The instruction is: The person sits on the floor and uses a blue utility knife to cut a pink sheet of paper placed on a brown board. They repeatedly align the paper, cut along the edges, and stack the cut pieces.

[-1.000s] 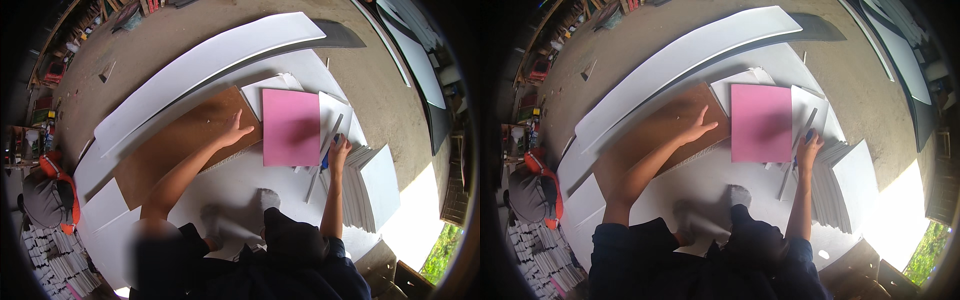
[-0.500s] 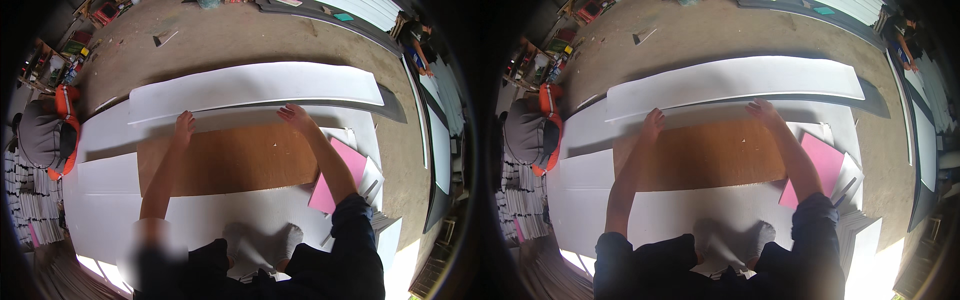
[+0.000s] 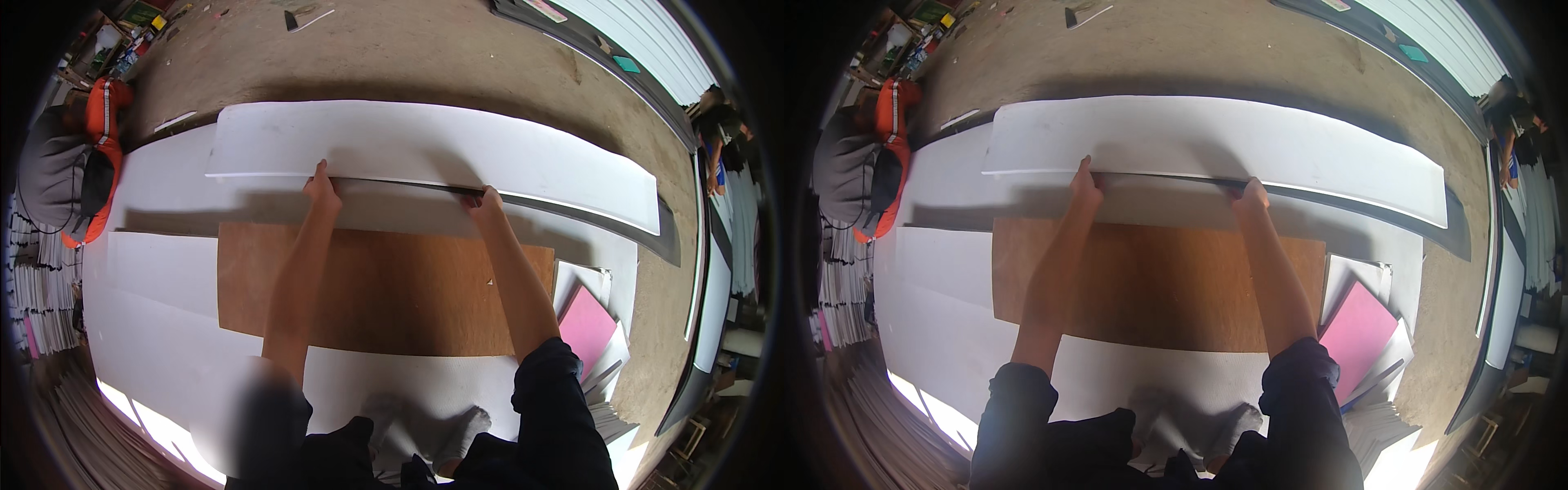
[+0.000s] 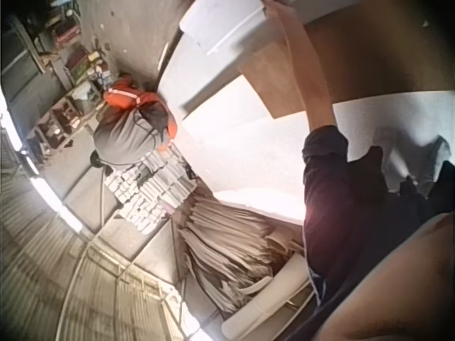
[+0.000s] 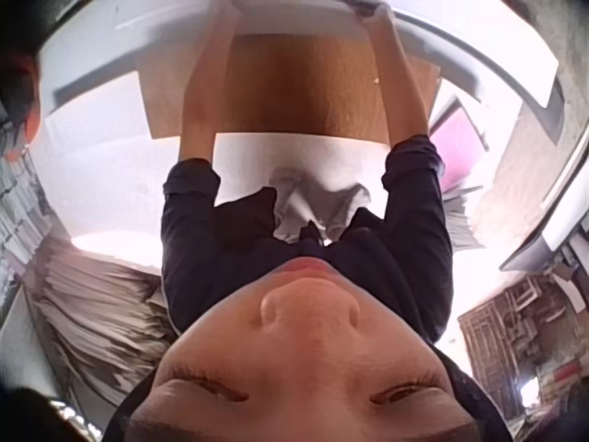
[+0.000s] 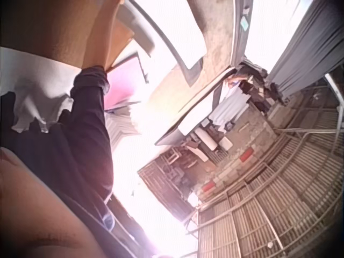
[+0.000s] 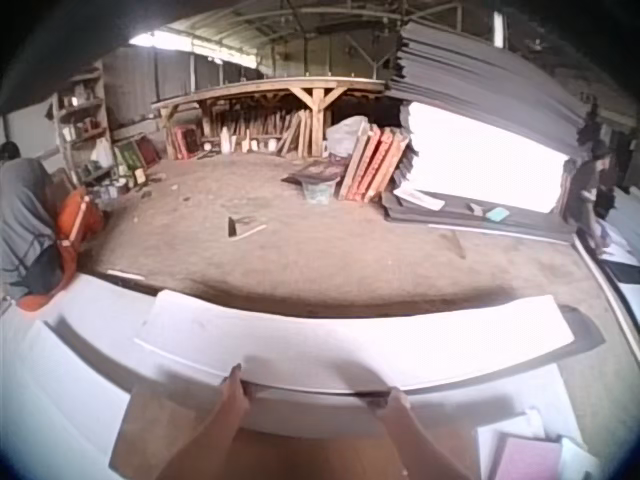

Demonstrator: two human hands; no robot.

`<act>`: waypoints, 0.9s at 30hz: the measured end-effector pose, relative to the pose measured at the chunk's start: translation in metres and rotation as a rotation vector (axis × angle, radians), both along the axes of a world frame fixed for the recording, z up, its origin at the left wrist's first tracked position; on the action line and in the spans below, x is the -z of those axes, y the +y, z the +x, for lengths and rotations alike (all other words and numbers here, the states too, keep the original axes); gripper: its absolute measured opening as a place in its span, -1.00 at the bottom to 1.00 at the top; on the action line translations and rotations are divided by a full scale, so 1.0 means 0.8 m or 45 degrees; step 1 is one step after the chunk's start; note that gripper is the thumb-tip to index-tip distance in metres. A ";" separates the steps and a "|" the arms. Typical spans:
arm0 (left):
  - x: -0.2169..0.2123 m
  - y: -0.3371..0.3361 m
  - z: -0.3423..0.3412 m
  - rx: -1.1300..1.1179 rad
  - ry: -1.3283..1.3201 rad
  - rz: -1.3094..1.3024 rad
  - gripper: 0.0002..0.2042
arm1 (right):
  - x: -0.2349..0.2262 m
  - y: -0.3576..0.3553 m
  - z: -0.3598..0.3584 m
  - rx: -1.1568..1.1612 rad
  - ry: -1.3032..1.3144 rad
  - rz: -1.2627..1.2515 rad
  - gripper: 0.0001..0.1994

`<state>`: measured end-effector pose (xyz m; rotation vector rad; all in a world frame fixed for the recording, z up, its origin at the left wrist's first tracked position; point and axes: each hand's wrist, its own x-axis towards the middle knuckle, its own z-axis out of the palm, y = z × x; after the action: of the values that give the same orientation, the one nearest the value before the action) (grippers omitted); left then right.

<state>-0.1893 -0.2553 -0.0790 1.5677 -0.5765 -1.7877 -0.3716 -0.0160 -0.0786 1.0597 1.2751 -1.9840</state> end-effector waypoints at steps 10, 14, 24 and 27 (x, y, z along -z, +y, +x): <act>-0.117 0.051 0.053 0.393 0.670 -0.153 -0.74 | -0.054 0.047 -0.007 0.016 0.496 -0.118 -0.71; -0.165 0.092 0.114 0.325 0.751 -0.307 -0.66 | -0.117 0.108 -0.021 0.120 0.833 -0.064 -0.83; -0.169 0.232 0.206 0.345 0.761 -0.231 -0.58 | -0.138 0.425 -0.071 0.110 0.746 -0.278 -0.73; -0.162 0.275 0.206 0.276 0.471 -0.136 -0.62 | -0.123 0.412 -0.004 -0.377 0.507 0.244 -0.56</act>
<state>-0.0247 -0.0355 0.0506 1.0979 -0.6667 -2.1061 -0.3749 0.3132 0.0201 0.5244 1.7475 -1.9257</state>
